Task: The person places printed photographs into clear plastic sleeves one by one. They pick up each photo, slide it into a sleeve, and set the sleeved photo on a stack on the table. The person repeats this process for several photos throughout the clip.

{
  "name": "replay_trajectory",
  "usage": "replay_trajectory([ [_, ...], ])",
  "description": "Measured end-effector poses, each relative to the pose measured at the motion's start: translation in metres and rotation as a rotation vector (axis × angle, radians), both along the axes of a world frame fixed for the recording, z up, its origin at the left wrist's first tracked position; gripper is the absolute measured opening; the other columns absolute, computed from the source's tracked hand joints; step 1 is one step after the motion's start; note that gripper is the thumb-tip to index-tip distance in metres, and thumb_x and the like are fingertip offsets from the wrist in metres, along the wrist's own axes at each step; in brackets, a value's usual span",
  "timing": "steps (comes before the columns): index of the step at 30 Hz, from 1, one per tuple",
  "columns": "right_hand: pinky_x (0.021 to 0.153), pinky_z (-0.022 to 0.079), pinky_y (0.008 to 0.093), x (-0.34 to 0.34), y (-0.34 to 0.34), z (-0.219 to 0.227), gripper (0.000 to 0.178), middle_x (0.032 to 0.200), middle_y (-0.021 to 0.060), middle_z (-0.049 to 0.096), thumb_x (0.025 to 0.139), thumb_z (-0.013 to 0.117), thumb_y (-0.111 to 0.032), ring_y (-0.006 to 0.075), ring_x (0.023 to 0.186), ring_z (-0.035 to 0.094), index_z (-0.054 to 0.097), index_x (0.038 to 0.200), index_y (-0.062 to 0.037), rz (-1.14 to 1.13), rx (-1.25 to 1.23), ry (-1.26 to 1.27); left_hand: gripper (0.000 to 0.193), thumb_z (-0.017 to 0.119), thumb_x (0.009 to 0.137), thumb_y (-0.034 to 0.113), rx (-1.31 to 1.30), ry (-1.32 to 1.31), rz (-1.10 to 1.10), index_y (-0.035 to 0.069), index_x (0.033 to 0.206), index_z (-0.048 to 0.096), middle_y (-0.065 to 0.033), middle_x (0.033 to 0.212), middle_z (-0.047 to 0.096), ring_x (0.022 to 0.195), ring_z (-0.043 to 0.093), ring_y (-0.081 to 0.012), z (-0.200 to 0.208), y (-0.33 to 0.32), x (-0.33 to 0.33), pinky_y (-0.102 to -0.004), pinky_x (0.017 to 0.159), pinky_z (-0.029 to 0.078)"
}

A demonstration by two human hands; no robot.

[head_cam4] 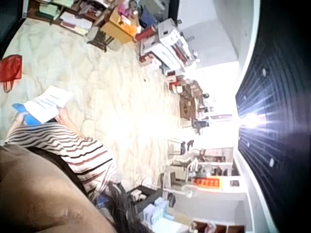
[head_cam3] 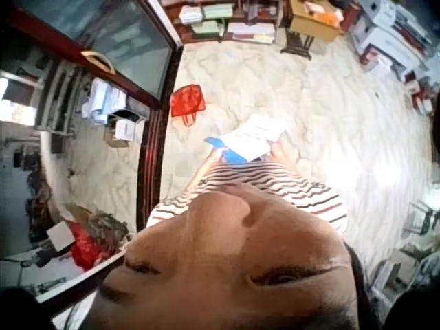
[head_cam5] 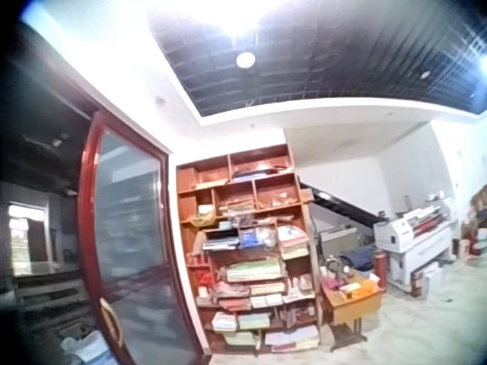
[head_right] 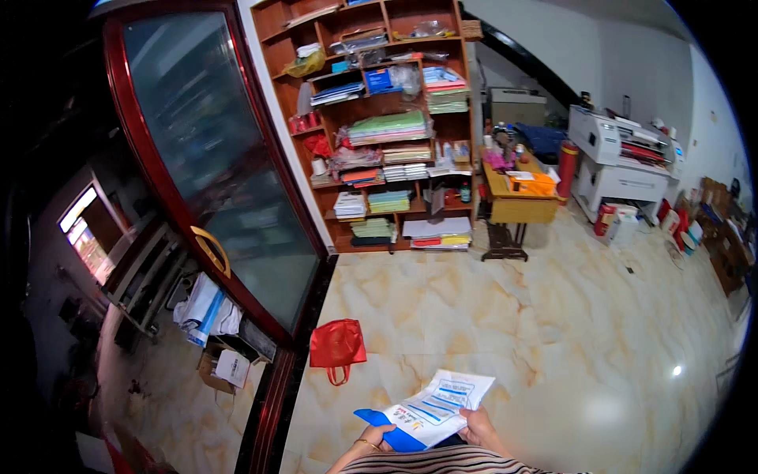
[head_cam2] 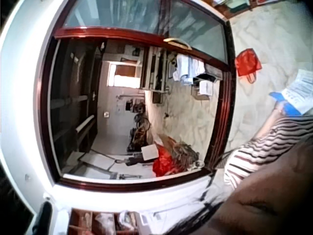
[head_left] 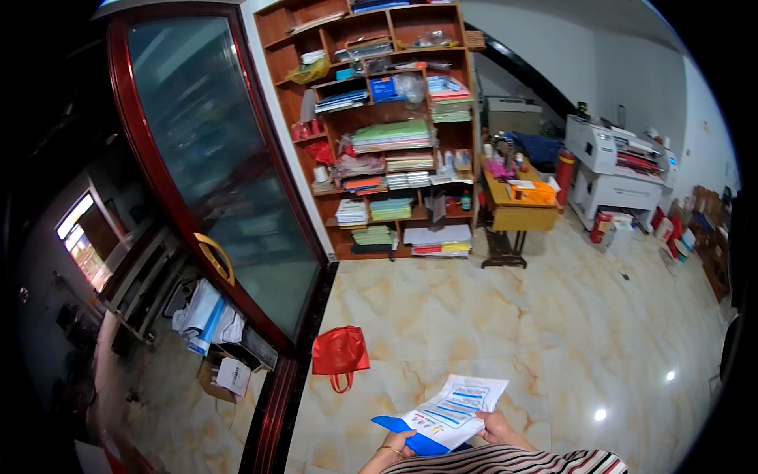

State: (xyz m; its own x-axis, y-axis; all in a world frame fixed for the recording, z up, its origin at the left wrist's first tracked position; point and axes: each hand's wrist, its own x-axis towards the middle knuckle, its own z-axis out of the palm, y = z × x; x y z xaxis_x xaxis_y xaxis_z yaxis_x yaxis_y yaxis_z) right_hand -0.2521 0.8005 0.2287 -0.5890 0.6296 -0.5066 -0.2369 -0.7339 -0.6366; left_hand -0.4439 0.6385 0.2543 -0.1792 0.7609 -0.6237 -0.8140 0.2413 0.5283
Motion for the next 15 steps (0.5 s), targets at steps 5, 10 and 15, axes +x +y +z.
replay_trajectory([
  [5,0.082,0.052,0.0386,-0.124,0.138,0.069,0.037,0.119,0.0164,0.053,0.09,0.043,0.0,0.0285,0.102,0.058,0.04,0.127,0.0026,0.168,0.214,0.028,0.047,0.047,0.087,0.01,0.12,-0.151,0.301,0.0,0.132,0.035,-0.0184,0.128,0.049,0.112,0.054,-0.034,0.051,0.086,-0.083,-0.0491,0.091,0.046],
  [10,0.091,0.048,0.0384,-0.271,0.259,0.147,0.042,0.122,0.0171,0.051,0.089,0.047,0.0,0.0296,0.11,0.053,0.037,0.13,0.0025,0.258,0.355,0.298,0.058,0.042,0.086,0.0,0.467,0.095,0.44,0.008,0.139,0.021,-0.0216,0.125,0.049,0.1,0.06,-0.0354,0.089,0.167,-0.187,-0.0479,0.073,0.056],
  [15,0.095,0.045,0.0412,-0.411,0.36,0.22,0.043,0.128,0.0191,0.046,0.09,0.046,-0.001,0.0309,0.115,0.05,0.033,0.131,0.0057,0.32,0.437,0.443,0.07,0.036,0.081,-0.012,0.646,0.256,0.505,0.013,0.141,0.01,-0.0251,0.119,0.05,0.082,0.065,-0.0341,0.146,0.276,-0.318,-0.0422,0.059,0.06],
])
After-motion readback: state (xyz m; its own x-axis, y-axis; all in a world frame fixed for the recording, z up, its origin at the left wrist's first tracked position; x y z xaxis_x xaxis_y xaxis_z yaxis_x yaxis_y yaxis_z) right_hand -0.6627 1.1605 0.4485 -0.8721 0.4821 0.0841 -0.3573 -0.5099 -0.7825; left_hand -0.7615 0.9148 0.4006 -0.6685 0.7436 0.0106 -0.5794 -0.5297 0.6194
